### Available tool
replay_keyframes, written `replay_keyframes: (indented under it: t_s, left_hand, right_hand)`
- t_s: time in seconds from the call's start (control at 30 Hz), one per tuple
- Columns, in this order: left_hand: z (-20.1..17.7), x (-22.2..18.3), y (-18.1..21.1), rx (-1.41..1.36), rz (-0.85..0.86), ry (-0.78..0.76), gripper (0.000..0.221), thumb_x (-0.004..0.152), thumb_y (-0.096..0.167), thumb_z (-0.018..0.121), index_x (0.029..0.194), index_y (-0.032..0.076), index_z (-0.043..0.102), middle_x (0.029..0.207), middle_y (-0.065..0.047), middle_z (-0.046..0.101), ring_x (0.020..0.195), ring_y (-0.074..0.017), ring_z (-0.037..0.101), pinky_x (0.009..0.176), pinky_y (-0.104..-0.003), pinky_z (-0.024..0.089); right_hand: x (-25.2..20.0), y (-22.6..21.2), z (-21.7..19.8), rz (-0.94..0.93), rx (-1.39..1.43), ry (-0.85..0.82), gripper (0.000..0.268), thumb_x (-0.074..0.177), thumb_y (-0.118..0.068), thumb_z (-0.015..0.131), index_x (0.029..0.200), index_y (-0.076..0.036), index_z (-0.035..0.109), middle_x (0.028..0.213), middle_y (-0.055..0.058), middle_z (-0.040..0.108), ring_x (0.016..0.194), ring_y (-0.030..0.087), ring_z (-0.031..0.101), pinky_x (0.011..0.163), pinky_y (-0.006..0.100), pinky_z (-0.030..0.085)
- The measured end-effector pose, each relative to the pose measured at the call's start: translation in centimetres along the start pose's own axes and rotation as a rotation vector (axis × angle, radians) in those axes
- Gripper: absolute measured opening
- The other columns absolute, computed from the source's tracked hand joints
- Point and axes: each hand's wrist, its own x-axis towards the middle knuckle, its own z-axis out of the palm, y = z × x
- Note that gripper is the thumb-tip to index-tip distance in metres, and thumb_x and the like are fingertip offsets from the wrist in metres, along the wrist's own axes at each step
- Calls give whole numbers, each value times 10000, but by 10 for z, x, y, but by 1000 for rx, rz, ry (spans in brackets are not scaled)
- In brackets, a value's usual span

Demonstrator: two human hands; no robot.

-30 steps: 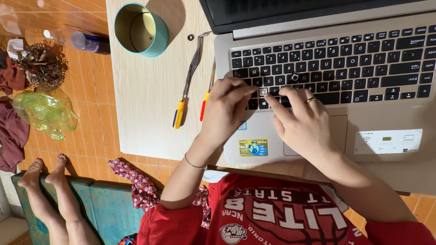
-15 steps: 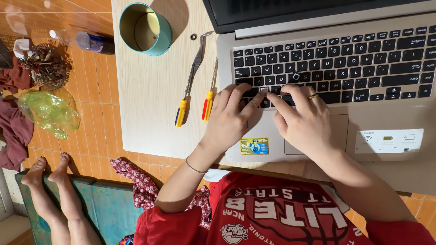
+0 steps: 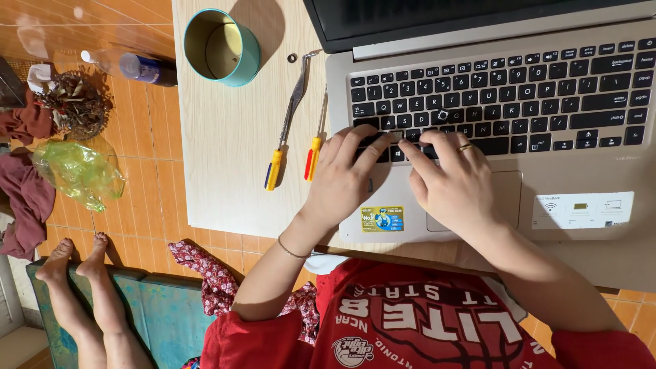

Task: Replacing or reassembling individual key caps on a laptop keyboard.

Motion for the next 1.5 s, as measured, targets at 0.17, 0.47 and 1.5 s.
replay_keyframes:
  t_s: [0.17, 0.47, 1.5]
  left_hand:
    - [4, -3, -5, -16, -25, 4, 619, 796, -51, 625, 1399, 86, 599, 1329, -88, 582, 1221, -293, 571, 1060, -405, 475]
    - [1, -2, -2, -27, -14, 18, 598, 805, -52, 633, 1386, 85, 603, 1295, -98, 581, 1208, -304, 567, 1058, -412, 471]
    - [19, -14, 21, -1424, -388, -1, 249, 1040, 33, 658, 1282, -16, 685, 1089, -81, 674, 935, -139, 711, 828, -272, 621]
  right_hand:
    - [-5, 12, 0, 60, 154, 33, 330, 900, -98, 749, 1228, -138, 762, 1182, 44, 627, 1030, 223, 590, 881, 395, 524]
    - [9, 38, -9, 197, 78, 95, 400, 874, -235, 876, 1204, -37, 767, 1227, 120, 604, 1157, 316, 542, 976, 444, 498]
    - [-9, 31, -5, 279, 1272, -83, 95, 978, -46, 713, 1003, 40, 742, 936, 44, 652, 829, 88, 564, 708, 226, 452]
